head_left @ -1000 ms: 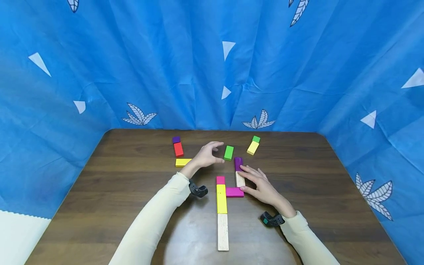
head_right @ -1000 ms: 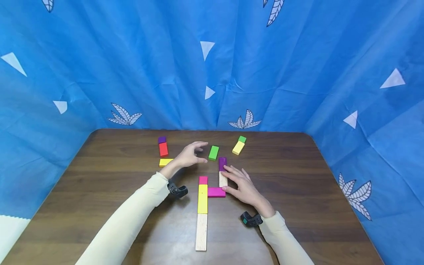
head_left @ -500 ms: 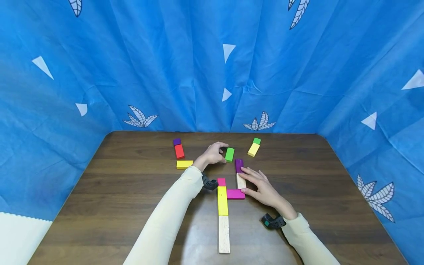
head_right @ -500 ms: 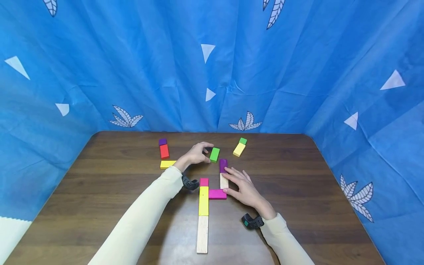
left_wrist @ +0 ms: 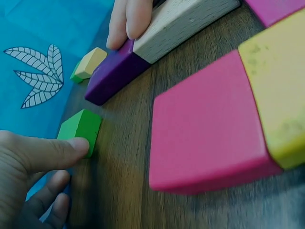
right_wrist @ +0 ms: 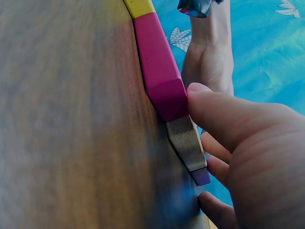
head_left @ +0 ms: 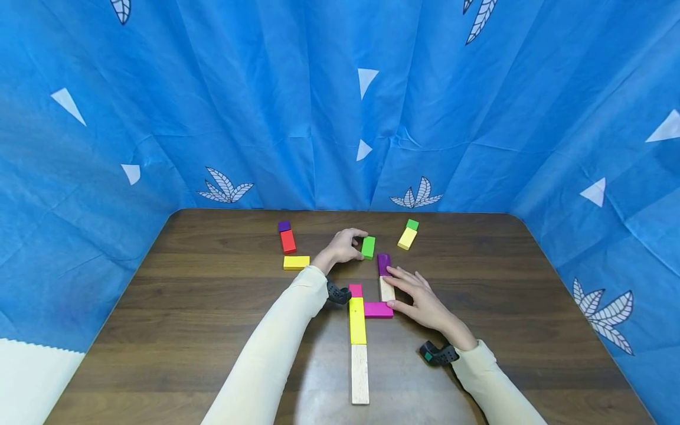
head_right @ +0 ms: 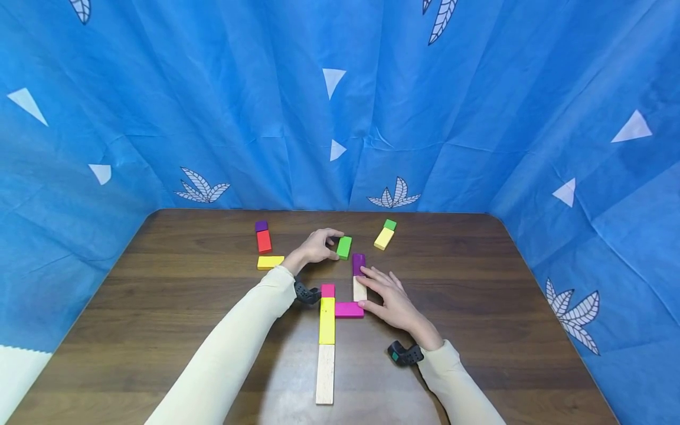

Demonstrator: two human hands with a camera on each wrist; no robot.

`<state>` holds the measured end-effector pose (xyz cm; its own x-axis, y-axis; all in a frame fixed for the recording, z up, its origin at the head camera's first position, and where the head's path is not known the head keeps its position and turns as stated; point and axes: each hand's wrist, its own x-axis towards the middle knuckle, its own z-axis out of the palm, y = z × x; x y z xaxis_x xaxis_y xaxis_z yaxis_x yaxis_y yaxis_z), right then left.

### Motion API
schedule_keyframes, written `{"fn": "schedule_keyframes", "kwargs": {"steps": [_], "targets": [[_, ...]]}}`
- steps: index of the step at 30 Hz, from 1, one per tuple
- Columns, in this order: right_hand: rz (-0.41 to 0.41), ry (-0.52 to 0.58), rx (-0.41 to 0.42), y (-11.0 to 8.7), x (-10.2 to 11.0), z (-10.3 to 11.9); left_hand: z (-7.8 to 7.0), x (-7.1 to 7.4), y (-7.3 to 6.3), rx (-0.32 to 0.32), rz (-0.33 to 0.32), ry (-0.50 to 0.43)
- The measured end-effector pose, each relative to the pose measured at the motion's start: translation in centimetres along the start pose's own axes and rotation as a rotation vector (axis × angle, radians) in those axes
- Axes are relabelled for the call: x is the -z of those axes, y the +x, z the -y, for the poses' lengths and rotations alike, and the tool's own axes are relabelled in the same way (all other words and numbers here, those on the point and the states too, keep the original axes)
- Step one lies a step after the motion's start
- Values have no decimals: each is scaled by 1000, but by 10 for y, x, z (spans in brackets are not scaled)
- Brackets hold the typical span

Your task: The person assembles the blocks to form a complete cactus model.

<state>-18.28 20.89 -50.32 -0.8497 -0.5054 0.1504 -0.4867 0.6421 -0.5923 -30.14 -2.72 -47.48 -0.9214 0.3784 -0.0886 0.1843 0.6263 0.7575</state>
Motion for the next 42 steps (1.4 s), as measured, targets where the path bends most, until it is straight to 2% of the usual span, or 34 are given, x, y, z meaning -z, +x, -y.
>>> {"fn": "schedule_keyframes", "kwargs": {"steps": [5, 8, 16, 24, 35, 42], "targets": [[-2, 2, 8, 0, 0, -1, 6, 6, -8, -12, -25, -104], [0, 1, 13, 0, 0, -1, 10, 10, -17, -29, -42, -136], [6, 1, 18, 1, 1, -1, 16, 15, -46, -147, -64, -85], [0, 3, 21, 1, 0, -1, 18, 9, -66, -173, -91, -72], [-1, 2, 23, 0, 0, -1, 25, -2, -72, -192, -103, -86], [0, 10, 19, 0, 0, 0, 28, -1, -72, -185, -82, -98]]}}
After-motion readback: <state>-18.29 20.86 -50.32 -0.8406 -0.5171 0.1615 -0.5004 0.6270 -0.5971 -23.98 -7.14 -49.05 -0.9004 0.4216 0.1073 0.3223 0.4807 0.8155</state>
